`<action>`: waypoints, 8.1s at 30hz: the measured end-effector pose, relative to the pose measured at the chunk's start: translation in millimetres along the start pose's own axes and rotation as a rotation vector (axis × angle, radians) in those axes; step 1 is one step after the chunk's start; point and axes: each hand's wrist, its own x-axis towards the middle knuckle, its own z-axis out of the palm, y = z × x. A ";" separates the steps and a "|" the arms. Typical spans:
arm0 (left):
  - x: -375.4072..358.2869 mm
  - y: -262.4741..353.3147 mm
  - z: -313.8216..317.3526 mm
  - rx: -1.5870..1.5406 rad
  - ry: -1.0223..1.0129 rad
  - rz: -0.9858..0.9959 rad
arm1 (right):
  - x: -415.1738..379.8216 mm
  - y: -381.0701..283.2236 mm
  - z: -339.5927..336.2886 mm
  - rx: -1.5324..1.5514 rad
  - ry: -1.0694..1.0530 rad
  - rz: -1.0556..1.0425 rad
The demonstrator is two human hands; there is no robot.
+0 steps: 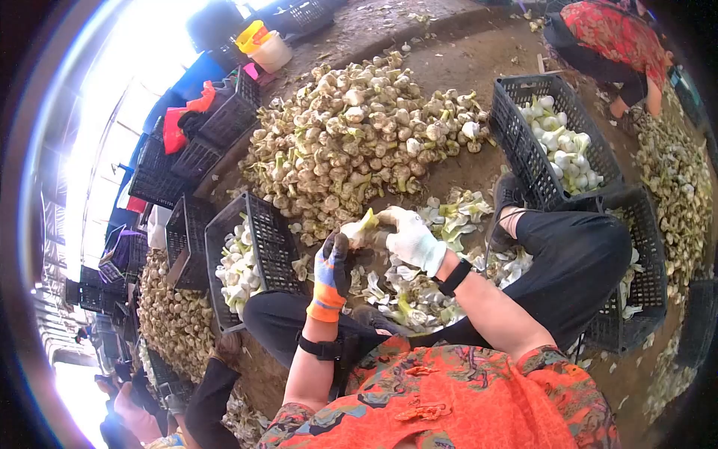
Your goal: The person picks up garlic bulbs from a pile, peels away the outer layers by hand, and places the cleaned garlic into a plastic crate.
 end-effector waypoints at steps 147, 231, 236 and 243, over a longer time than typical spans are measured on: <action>0.5 -22.3 -24.9 0.308 0.219 0.424 | 12.6 27.1 -6.9 -0.294 -0.010 0.226; 47.3 -9.5 -87.6 -0.412 0.453 0.290 | 98.8 38.4 107.6 0.354 -0.166 0.344; 33.9 -4.4 -64.3 0.131 0.370 0.480 | 85.7 0.4 83.4 0.380 -0.042 0.292; 10.7 -7.7 -52.2 0.371 0.275 0.536 | 52.0 -33.5 71.5 0.486 -0.055 0.214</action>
